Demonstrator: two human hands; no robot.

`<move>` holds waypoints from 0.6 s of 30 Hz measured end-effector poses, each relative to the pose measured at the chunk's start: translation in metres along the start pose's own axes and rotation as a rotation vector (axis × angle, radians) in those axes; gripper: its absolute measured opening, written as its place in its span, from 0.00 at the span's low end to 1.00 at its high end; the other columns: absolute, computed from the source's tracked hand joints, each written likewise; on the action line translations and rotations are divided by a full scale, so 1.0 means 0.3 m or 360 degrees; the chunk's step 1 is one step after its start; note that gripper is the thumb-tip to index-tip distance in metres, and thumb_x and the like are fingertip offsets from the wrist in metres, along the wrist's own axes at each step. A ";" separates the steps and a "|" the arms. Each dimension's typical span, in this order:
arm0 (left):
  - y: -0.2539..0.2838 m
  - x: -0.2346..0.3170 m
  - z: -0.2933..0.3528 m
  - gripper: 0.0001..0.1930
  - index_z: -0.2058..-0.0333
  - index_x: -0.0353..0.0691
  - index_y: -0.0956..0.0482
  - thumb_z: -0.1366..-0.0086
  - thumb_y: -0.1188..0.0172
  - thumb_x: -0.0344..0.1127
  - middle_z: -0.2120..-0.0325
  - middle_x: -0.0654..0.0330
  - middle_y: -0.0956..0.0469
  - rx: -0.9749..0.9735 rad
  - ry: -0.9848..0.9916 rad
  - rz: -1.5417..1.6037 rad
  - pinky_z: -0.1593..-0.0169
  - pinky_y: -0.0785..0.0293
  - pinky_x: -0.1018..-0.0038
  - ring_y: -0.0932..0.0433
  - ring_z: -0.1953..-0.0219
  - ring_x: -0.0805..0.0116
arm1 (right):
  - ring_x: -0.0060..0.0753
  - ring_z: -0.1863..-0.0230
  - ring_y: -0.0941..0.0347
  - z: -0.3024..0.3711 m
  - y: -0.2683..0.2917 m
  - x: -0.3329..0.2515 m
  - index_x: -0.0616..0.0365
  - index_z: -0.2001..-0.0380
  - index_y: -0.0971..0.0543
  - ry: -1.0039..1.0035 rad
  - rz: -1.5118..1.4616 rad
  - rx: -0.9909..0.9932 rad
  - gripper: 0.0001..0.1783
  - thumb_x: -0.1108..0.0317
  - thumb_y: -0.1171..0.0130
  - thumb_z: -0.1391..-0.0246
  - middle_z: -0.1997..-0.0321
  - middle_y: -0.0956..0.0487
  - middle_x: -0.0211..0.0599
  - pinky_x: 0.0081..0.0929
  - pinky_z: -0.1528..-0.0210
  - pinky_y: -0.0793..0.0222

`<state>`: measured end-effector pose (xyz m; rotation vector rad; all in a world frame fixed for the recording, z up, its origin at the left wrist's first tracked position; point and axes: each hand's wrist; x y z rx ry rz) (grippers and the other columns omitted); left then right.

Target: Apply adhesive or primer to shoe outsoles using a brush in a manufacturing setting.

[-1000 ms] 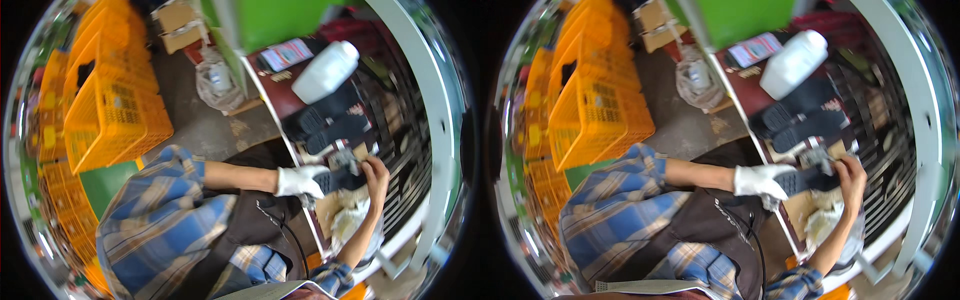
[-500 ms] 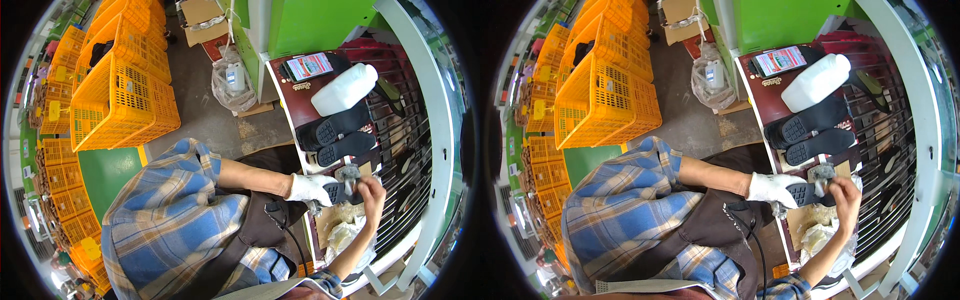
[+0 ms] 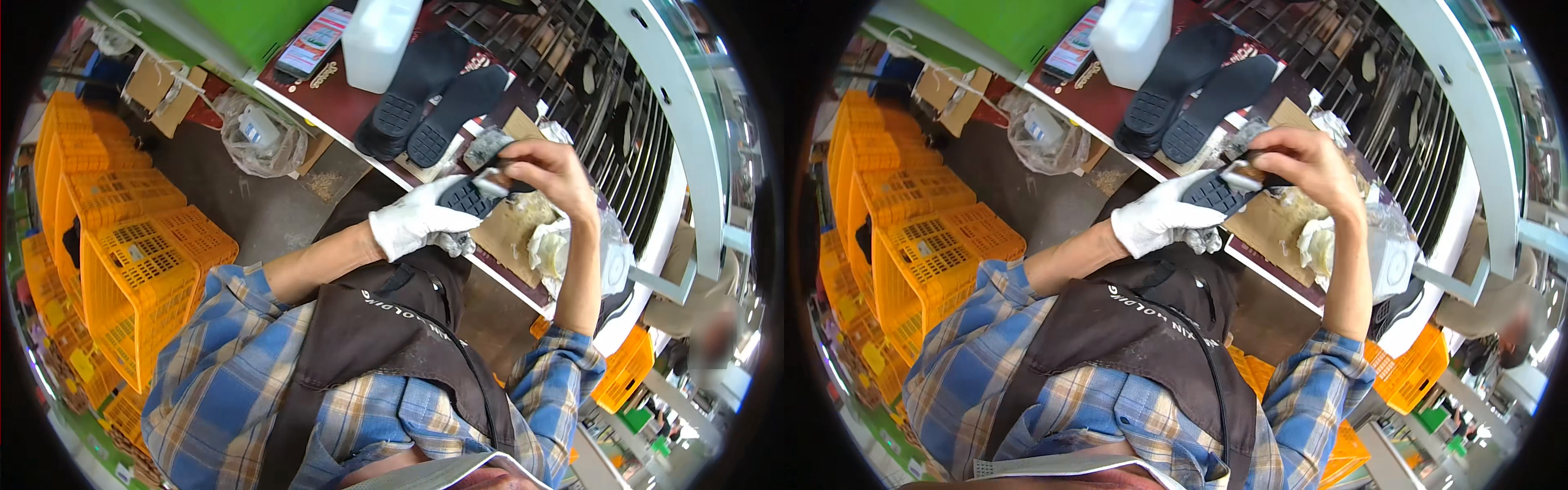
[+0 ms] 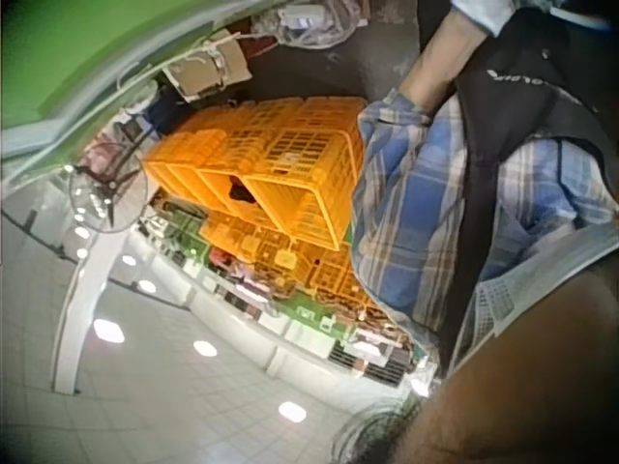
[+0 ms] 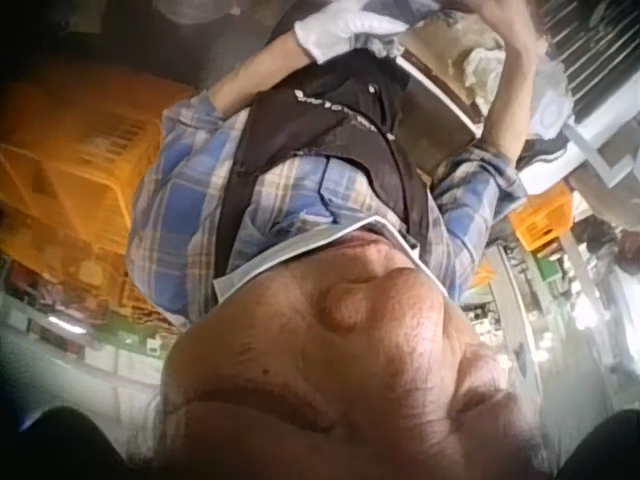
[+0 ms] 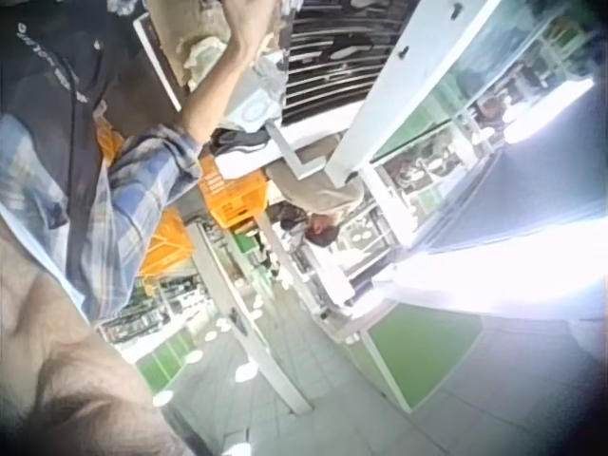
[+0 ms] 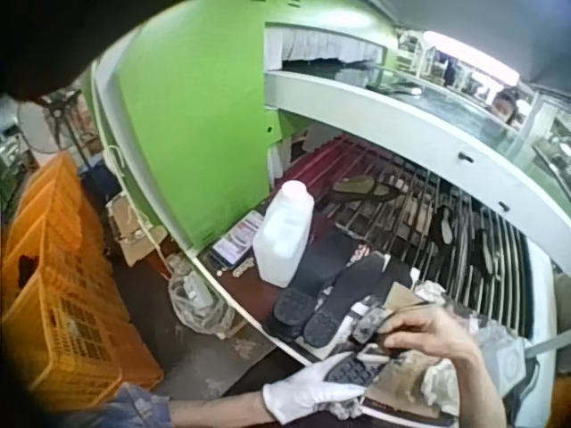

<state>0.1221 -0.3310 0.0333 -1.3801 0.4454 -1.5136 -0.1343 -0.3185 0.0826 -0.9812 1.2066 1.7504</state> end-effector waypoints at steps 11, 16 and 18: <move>-0.017 0.005 0.003 0.33 0.38 0.35 0.41 0.41 0.37 0.24 0.62 0.54 0.22 -0.0040 0.0132 0.0015 0.66 0.22 0.76 0.19 0.66 0.67 | 0.26 0.66 0.22 0.019 -0.031 -0.027 0.67 0.63 0.20 0.0248 0.0224 0.0540 0.09 0.72 0.40 0.46 0.68 0.17 0.40 0.22 0.62 0.28; -0.037 -0.042 -0.004 0.26 0.46 0.37 0.34 0.43 0.35 0.22 0.66 0.54 0.21 -0.0005 -0.0003 0.0028 0.67 0.19 0.71 0.17 0.68 0.63 | 0.22 0.65 0.24 0.031 -0.063 -0.063 0.67 0.63 0.19 -0.0179 0.0408 0.0100 0.11 0.72 0.36 0.49 0.65 0.19 0.33 0.22 0.60 0.28; -0.039 -0.045 -0.010 0.39 0.36 0.40 0.45 0.44 0.35 0.21 0.65 0.51 0.21 -0.0011 0.0003 0.0218 0.65 0.18 0.69 0.18 0.69 0.62 | 0.23 0.66 0.24 0.022 -0.074 -0.063 0.69 0.62 0.20 -0.0085 0.0322 0.0438 0.09 0.78 0.40 0.47 0.66 0.19 0.36 0.21 0.61 0.28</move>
Point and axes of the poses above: each hand's wrist, its own z-axis away from the middle knuckle, its own y-axis out of the back of the hand, x = y × z
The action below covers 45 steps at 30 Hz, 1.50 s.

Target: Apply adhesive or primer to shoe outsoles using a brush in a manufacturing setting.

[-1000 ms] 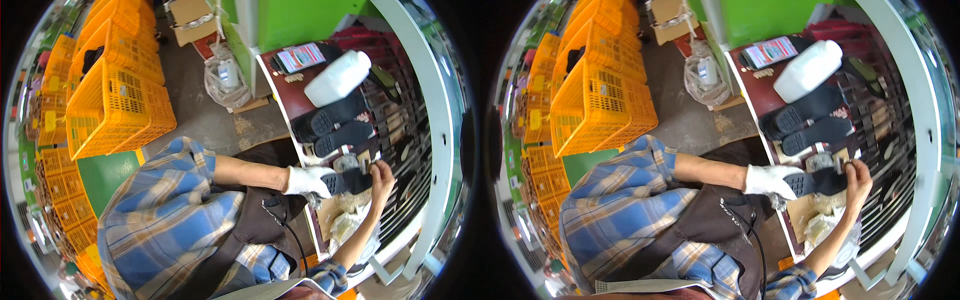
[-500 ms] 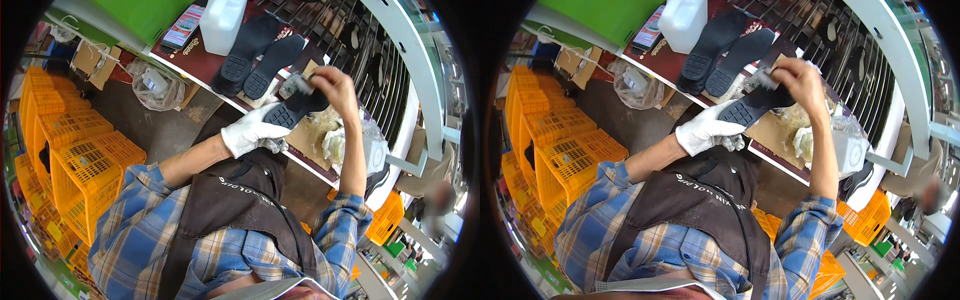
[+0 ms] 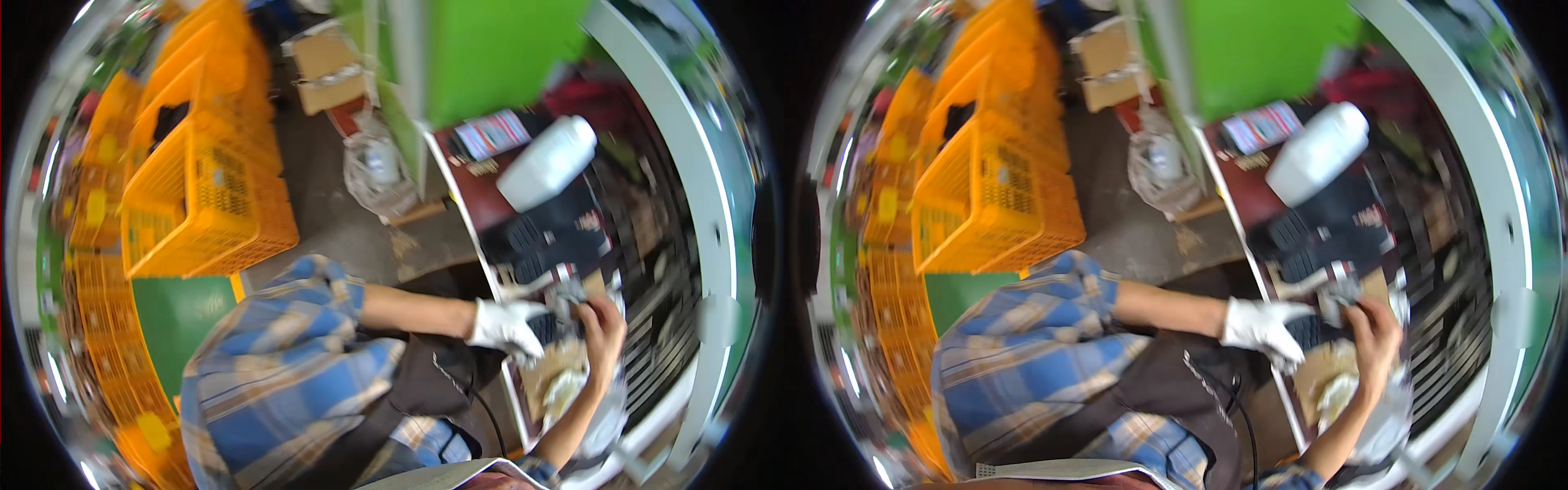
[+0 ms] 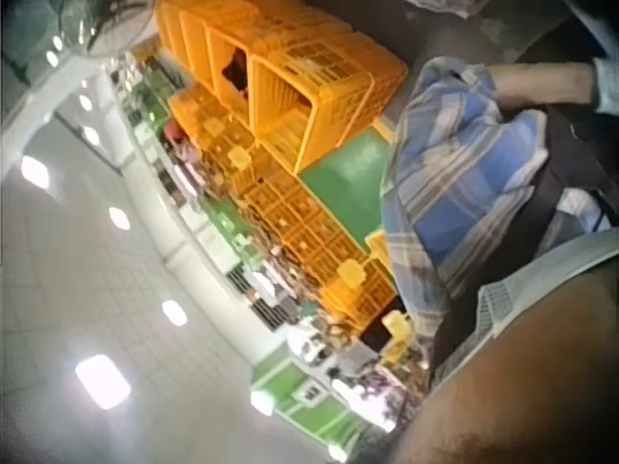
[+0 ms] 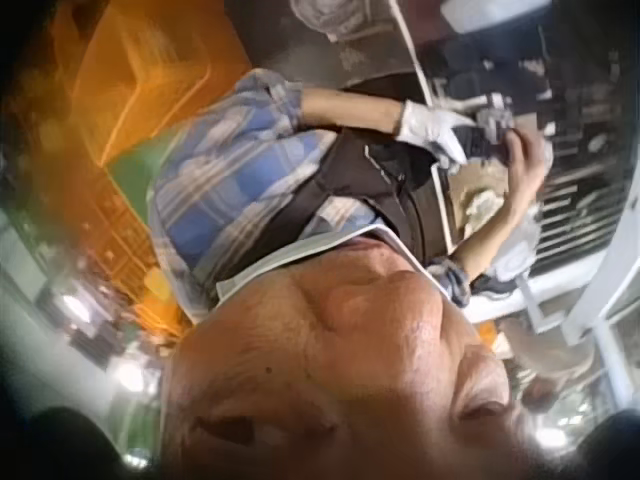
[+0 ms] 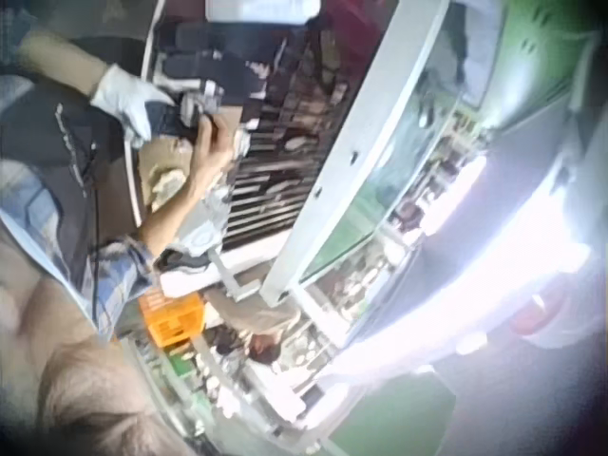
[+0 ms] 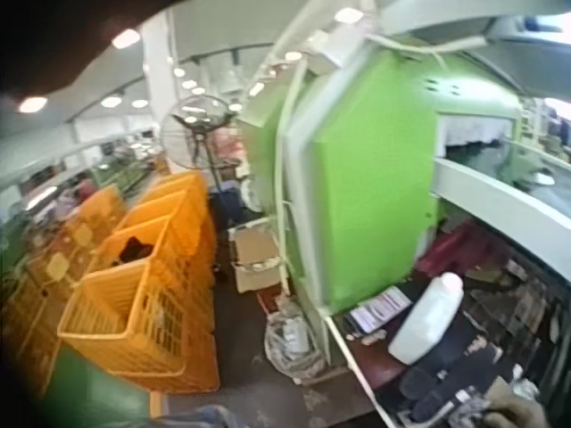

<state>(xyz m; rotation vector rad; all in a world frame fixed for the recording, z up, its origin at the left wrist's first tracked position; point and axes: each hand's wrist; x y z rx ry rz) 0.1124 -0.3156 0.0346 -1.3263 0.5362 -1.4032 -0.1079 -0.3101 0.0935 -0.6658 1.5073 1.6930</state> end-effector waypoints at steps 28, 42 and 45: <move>0.057 -0.006 -0.010 0.19 0.43 0.41 0.35 0.24 0.66 0.44 0.46 0.50 0.30 -0.0499 0.0069 0.1099 0.38 0.33 0.50 0.28 0.44 0.56 | 0.30 0.70 0.24 0.271 -0.058 -0.020 0.61 0.64 0.21 0.0695 0.0508 0.0271 0.14 0.81 0.33 0.57 0.66 0.21 0.37 0.24 0.69 0.28; 0.003 -0.018 -0.021 0.32 0.42 0.33 0.36 0.26 0.67 0.58 0.51 0.49 0.26 -0.0666 0.0077 0.0913 0.42 0.30 0.57 0.26 0.49 0.53 | 0.38 0.67 0.23 0.403 -0.087 -0.080 0.61 0.64 0.21 0.0751 0.0430 0.0289 0.17 0.83 0.32 0.61 0.66 0.20 0.39 0.27 0.65 0.27; 0.000 -0.029 -0.032 0.32 0.40 0.33 0.37 0.27 0.65 0.58 0.48 0.48 0.27 -0.0504 0.0148 0.1163 0.41 0.31 0.59 0.26 0.49 0.53 | 0.39 0.67 0.23 0.401 -0.089 -0.082 0.62 0.65 0.22 0.0630 0.0644 0.0543 0.16 0.83 0.32 0.61 0.66 0.20 0.39 0.29 0.64 0.27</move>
Point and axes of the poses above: each hand's wrist, its own z-axis away from the middle knuckle, its own y-axis out of the back of the hand, x = y × z
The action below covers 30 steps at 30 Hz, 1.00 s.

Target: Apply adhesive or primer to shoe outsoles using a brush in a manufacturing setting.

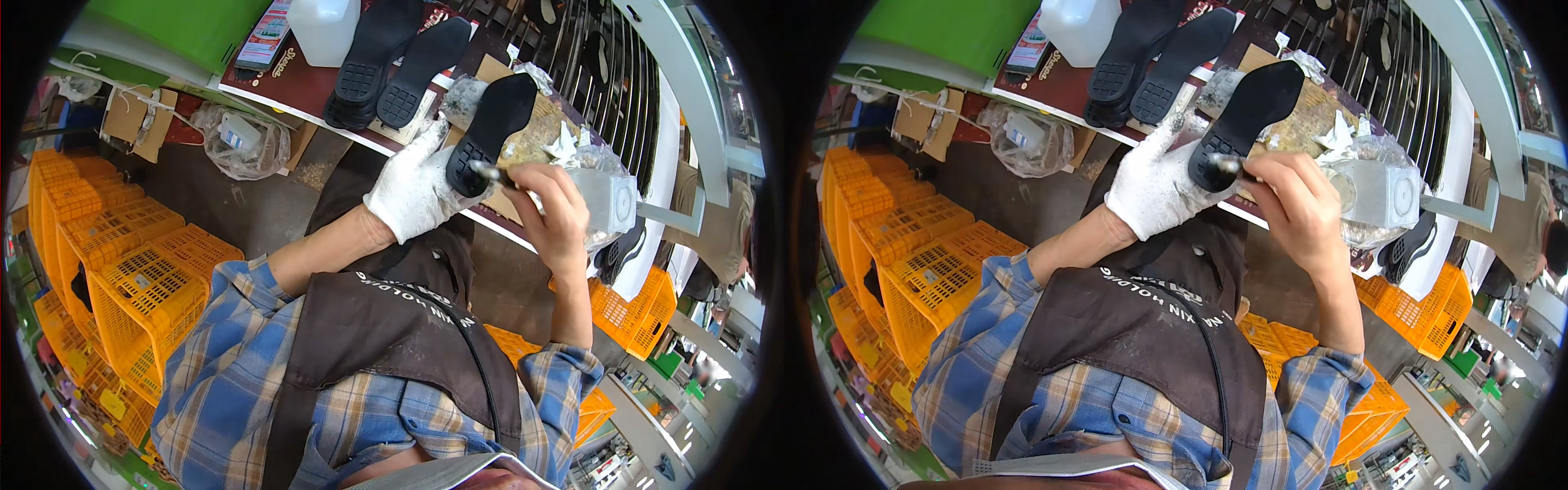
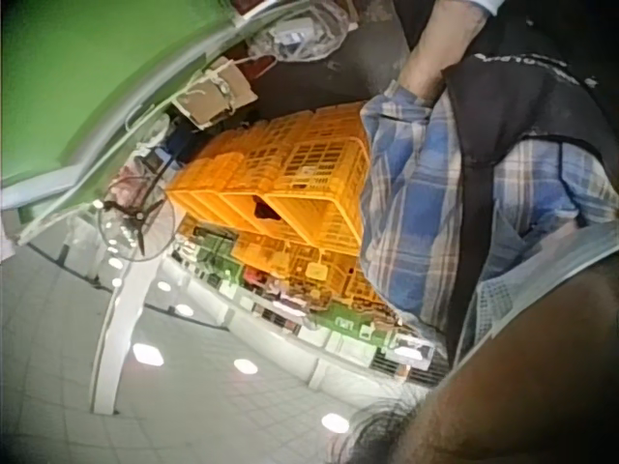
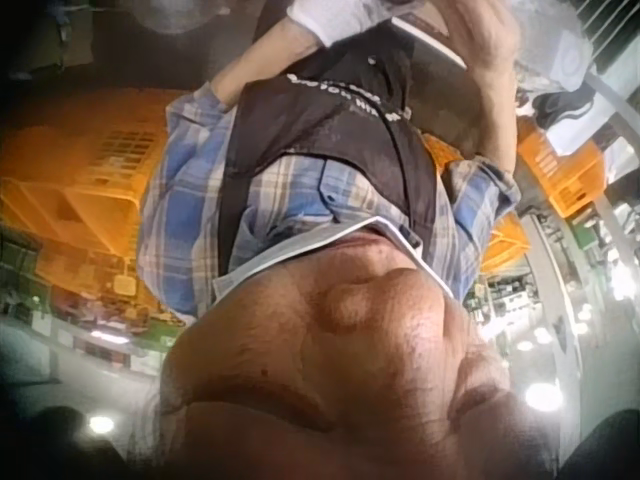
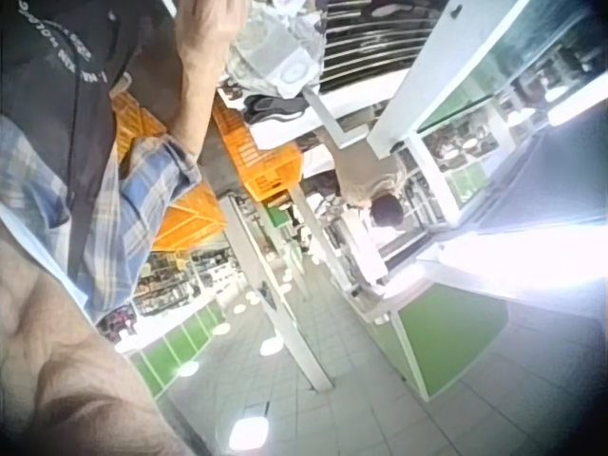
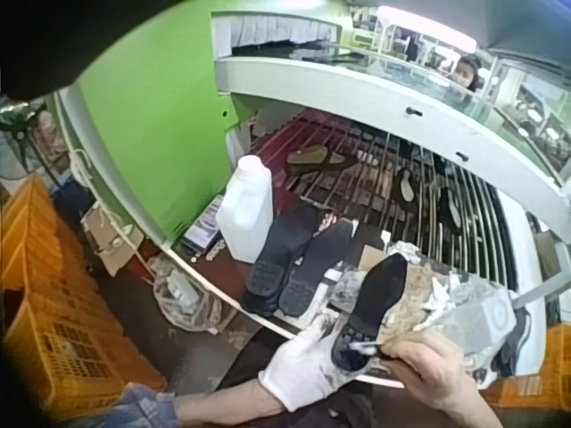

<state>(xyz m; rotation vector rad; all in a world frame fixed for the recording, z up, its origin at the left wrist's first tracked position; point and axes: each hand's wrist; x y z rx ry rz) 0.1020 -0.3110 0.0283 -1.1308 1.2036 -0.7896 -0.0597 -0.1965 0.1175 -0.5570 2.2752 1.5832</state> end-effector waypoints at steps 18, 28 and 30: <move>0.036 -0.017 -0.033 0.35 0.39 0.36 0.38 0.30 0.65 0.62 0.44 0.49 0.30 0.0168 0.0082 0.0054 0.33 0.42 0.54 0.31 0.41 0.54 | 0.35 0.68 0.23 -0.105 -0.073 0.006 0.62 0.65 0.21 -0.0045 0.0078 0.0268 0.14 0.82 0.32 0.58 0.64 0.20 0.41 0.27 0.67 0.27; 0.043 -0.028 -0.051 0.34 0.47 0.49 0.29 0.35 0.62 0.70 0.56 0.62 0.23 0.0186 0.0178 0.0188 0.42 0.33 0.62 0.26 0.53 0.58 | 0.37 0.66 0.22 0.026 -0.080 0.010 0.62 0.64 0.20 -0.0306 -0.0108 0.0148 0.15 0.83 0.32 0.58 0.64 0.19 0.40 0.28 0.64 0.27; 0.050 -0.031 -0.050 0.32 0.48 0.52 0.28 0.34 0.61 0.70 0.56 0.64 0.23 0.0100 0.0099 0.0158 0.44 0.32 0.62 0.25 0.54 0.59 | 0.38 0.65 0.23 0.021 -0.092 0.019 0.62 0.63 0.20 -0.0308 0.0142 0.0118 0.14 0.83 0.33 0.56 0.65 0.20 0.41 0.29 0.62 0.27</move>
Point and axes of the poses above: each hand's wrist, its own z-axis away from the middle knuckle, its own y-axis out of the back of the hand, x = y × z
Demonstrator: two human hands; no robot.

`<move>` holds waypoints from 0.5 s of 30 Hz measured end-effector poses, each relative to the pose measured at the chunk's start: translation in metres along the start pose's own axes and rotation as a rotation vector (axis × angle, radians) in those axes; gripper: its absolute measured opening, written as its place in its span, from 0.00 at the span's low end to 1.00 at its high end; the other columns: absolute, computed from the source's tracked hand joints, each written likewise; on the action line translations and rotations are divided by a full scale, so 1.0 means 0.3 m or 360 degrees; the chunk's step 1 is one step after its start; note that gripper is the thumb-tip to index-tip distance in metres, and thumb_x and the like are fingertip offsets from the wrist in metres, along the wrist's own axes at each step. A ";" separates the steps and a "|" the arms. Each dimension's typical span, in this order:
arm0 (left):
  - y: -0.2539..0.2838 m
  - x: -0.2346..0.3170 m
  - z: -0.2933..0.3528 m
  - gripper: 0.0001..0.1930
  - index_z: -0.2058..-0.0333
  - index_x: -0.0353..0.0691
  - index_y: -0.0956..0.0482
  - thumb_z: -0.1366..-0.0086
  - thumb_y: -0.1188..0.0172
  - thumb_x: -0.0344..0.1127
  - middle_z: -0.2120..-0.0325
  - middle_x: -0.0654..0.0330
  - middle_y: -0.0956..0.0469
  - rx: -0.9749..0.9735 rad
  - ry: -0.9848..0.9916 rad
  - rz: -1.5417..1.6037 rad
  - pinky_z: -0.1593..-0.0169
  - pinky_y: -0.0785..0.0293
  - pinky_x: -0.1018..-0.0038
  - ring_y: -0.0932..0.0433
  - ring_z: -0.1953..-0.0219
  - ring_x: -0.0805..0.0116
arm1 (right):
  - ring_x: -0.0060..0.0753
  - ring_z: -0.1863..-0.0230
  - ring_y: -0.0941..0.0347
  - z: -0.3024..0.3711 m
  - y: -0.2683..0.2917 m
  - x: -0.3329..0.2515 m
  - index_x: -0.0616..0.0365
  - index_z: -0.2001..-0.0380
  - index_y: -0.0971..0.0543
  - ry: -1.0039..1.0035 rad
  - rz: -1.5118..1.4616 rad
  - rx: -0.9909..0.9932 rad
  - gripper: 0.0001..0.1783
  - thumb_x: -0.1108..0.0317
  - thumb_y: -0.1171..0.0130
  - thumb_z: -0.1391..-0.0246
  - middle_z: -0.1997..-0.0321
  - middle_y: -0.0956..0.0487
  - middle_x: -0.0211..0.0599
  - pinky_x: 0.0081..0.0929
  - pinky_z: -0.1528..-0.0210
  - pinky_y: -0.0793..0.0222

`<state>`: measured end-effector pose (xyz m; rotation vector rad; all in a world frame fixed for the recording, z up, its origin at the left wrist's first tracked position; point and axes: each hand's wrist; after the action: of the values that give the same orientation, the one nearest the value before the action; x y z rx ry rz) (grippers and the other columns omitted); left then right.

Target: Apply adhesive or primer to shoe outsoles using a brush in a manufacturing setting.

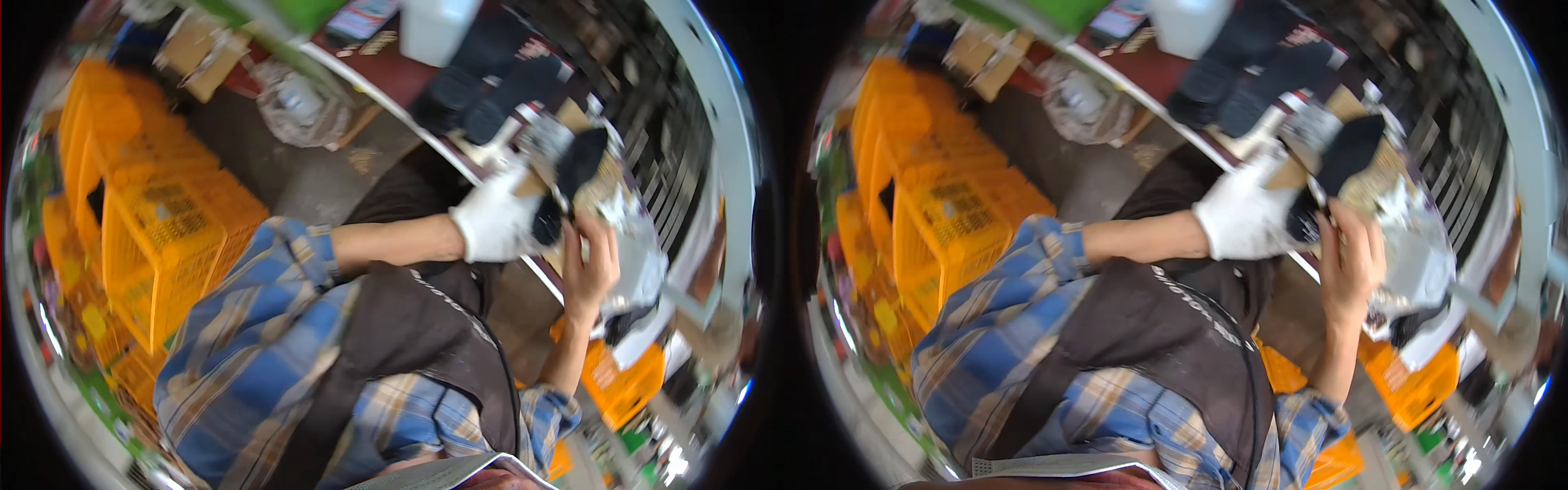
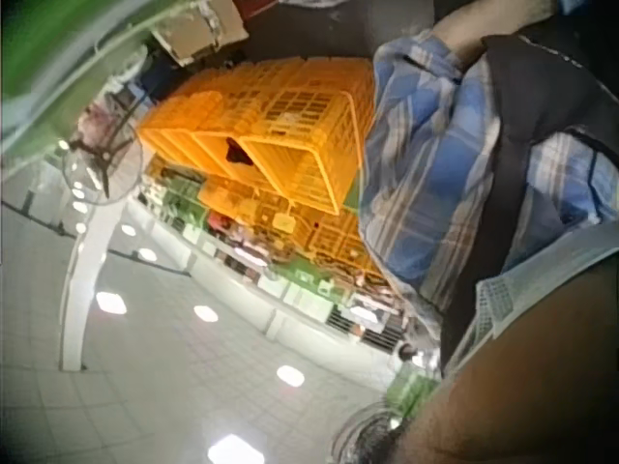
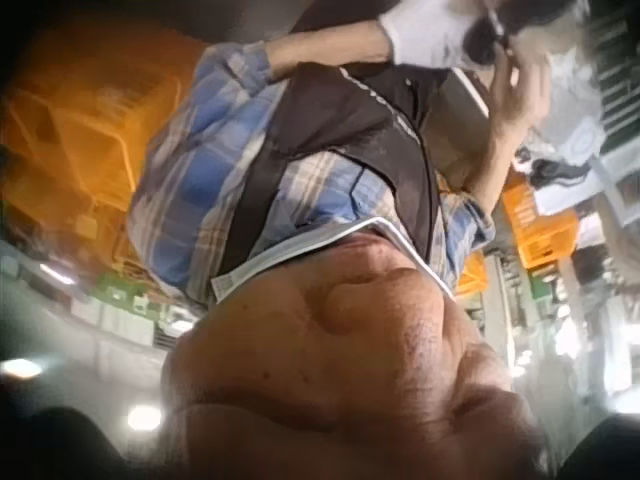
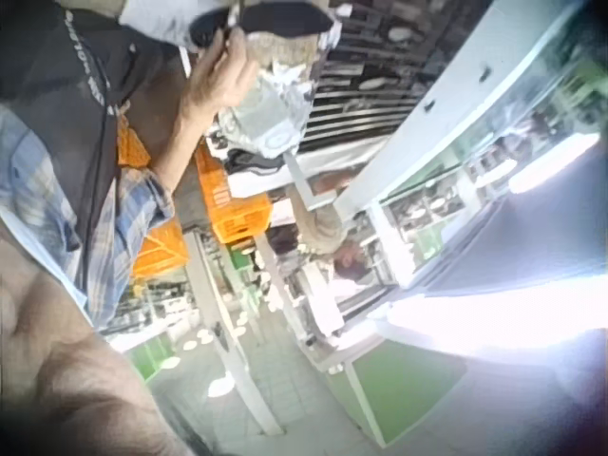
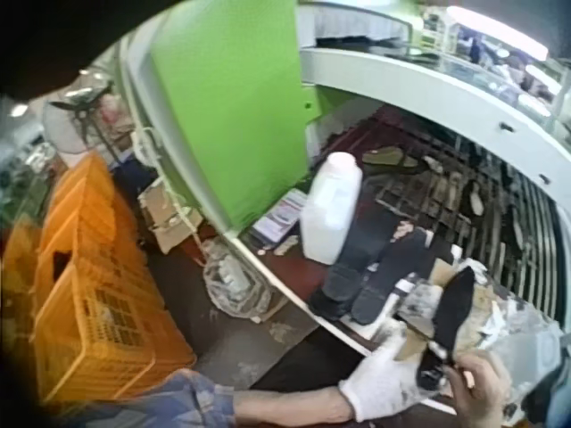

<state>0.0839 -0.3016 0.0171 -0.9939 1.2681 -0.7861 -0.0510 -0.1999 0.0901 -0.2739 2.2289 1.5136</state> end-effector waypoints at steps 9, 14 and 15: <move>0.053 0.001 -0.021 0.36 0.46 0.39 0.30 0.32 0.63 0.68 0.53 0.56 0.23 -0.0102 0.0059 0.0032 0.44 0.28 0.60 0.23 0.54 0.59 | 0.38 0.65 0.22 0.008 0.009 -0.074 0.66 0.68 0.21 0.0278 -0.0070 0.0046 0.12 0.86 0.33 0.60 0.68 0.19 0.45 0.31 0.58 0.27; 0.069 -0.005 -0.026 0.29 0.50 0.38 0.28 0.34 0.51 0.60 0.54 0.52 0.25 -0.0090 -0.0179 -0.0330 0.45 0.29 0.61 0.25 0.52 0.54 | 0.31 0.68 0.25 0.022 0.042 -0.002 0.67 0.67 0.20 0.0171 -0.0659 -0.0082 0.08 0.83 0.38 0.55 0.70 0.21 0.41 0.24 0.63 0.30; 0.077 -0.008 -0.023 0.26 0.51 0.38 0.28 0.34 0.49 0.56 0.55 0.53 0.24 -0.0032 -0.0402 -0.0893 0.46 0.28 0.62 0.24 0.53 0.56 | 0.28 0.68 0.26 0.011 0.048 0.016 0.67 0.67 0.20 0.0184 -0.0651 0.0058 0.07 0.83 0.38 0.53 0.69 0.21 0.39 0.22 0.63 0.31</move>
<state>0.0757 -0.2915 -0.0033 -1.4440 0.7827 -1.0343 -0.0601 -0.1911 0.0990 -0.7710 2.1159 1.2611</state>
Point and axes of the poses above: each hand's wrist, its own z-axis away from the middle knuckle, its own y-axis out of the back of the hand, x = y × z
